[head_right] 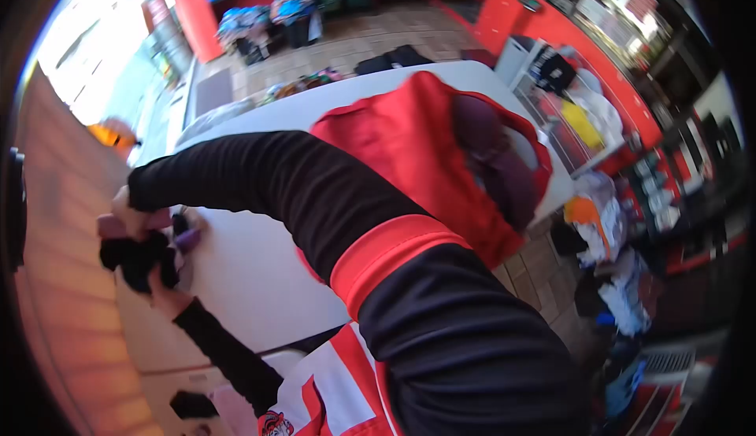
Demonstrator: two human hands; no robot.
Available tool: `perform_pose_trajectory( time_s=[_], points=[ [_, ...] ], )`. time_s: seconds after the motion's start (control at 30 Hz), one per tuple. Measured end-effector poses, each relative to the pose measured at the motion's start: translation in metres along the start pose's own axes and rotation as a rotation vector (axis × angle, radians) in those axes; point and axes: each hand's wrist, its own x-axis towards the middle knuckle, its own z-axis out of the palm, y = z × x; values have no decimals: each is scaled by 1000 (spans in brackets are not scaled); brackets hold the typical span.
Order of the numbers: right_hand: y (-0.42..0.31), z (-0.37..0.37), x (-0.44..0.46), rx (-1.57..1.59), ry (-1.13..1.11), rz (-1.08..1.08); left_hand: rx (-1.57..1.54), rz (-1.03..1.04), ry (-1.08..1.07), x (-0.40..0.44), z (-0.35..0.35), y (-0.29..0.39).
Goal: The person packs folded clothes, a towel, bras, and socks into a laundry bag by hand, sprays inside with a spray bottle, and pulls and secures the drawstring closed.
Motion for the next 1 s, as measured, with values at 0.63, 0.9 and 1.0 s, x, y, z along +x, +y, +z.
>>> perform_pose_trajectory(
  time_s=[0.63, 0.9, 1.0],
  points=[
    [112, 9, -699, 1638, 890, 399, -59, -818, -1447, -333, 447, 11],
    [135, 28, -722, 1769, 856, 645, 788, 719, -2064, -358, 454, -94],
    [134, 30, -713, 1354, 756, 563, 134, -535, -1951, -358, 451, -151]
  ],
)
